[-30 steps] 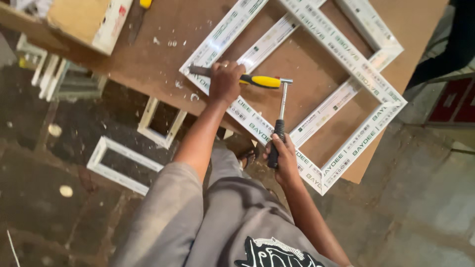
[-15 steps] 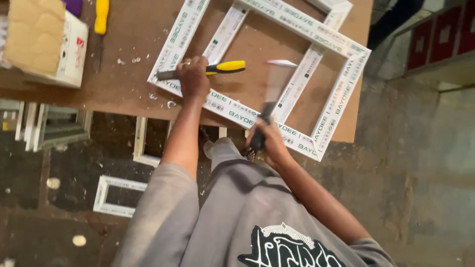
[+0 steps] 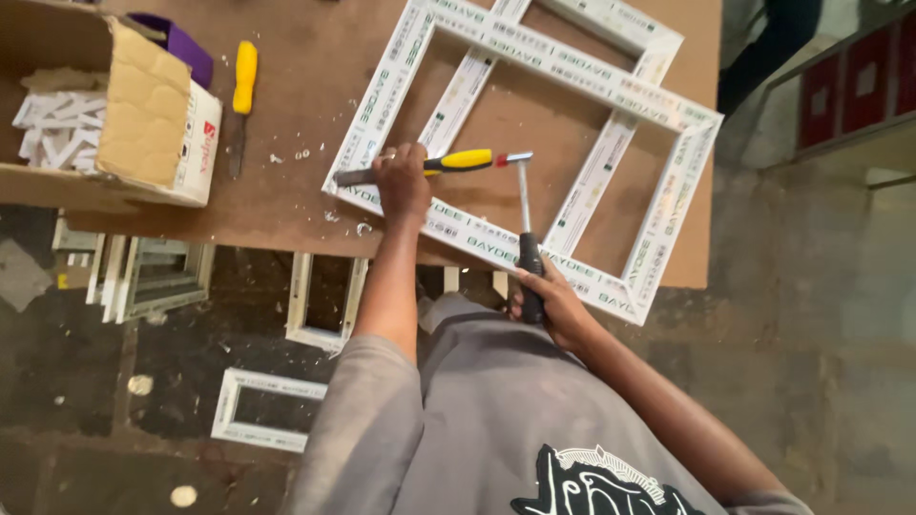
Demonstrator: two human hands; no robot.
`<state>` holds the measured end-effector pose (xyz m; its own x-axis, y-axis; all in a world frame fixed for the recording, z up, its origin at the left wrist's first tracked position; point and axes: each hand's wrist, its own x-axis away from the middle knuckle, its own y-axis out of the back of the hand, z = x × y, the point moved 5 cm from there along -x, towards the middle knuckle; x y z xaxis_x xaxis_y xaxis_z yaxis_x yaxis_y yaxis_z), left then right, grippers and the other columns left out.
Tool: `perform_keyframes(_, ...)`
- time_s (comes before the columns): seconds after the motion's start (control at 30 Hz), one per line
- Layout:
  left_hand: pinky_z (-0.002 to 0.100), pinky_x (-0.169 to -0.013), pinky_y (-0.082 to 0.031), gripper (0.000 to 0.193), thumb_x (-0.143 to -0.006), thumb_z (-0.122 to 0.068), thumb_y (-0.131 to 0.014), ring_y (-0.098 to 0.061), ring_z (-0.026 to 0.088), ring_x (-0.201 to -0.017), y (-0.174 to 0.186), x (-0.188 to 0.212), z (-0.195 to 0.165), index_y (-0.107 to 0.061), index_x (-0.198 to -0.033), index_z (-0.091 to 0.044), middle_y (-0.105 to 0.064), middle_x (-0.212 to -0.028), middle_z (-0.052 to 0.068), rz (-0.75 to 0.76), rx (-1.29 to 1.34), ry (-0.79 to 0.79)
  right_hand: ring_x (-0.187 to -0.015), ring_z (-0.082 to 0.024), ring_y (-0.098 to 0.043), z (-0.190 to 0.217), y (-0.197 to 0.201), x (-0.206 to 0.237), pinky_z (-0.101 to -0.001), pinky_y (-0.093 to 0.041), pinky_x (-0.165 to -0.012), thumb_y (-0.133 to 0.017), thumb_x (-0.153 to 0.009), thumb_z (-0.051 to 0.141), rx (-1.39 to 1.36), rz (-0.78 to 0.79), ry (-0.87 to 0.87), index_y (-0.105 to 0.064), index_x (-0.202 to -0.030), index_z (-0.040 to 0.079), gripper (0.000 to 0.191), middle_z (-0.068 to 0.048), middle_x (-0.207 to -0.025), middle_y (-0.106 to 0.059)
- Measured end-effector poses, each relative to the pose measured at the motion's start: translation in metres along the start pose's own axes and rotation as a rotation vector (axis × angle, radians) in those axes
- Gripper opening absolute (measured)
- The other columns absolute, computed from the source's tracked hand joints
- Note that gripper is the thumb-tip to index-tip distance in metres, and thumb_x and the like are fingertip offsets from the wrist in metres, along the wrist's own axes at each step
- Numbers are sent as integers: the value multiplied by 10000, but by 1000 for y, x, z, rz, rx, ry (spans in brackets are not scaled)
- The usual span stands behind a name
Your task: The person assembles a white window frame on a workbench. They use a hammer and a chisel to tap the frame corners together, then rotate the frame to work on different sides. The person repeats this process for multiple frames, occasionally picking up new pieces from a nearby box.
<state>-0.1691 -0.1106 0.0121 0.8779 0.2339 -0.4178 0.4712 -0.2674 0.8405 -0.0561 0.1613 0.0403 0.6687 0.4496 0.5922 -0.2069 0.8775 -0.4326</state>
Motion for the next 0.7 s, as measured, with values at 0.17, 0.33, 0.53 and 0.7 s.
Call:
perform_keyframes(0.17, 464, -912, -420, 105, -858, -140, -709, -618, 306, -976, 7, -2, -4, -623, -918, -152, -639, -924, 57, 3, 36, 40, -638, -167, -545, 17, 47, 7, -309, -496, -600, -579, -1034, 201, -26, -101, 75, -483, -1123, 71, 184, -42, -760, -526)
perform_keyframes(0.33, 455, -924, -418, 127, -843, -72, -643, -621, 298, -1003, 7, 1, -5, -633, -931, -163, -642, -954, 52, -62, 11, -16, -664, -152, -561, 29, 95, 6, -322, -515, -593, -621, -994, 152, 85, -284, 131, -487, -1121, 89, 195, -32, -776, -543)
perform_keyframes(0.53, 461, -904, -427, 148, -886, -17, -602, -618, 305, -971, -3, 4, 7, -642, -944, -147, -645, -956, 59, -27, 56, 41, -631, -172, -566, 54, 86, -13, -332, -528, -573, -583, -1057, 220, -82, -376, 393, -424, -1104, 101, 204, -40, -758, -537)
perform_keyframes(0.7, 468, -899, -431, 168, -839, 14, -599, -623, 311, -952, -1, 4, 4, -612, -897, -143, -636, -917, 58, -42, 21, 37, -644, -167, -558, 3, 14, -18, -313, -489, -579, -569, -1029, 200, 81, -93, 70, -457, -1151, 110, 189, -51, -769, -553)
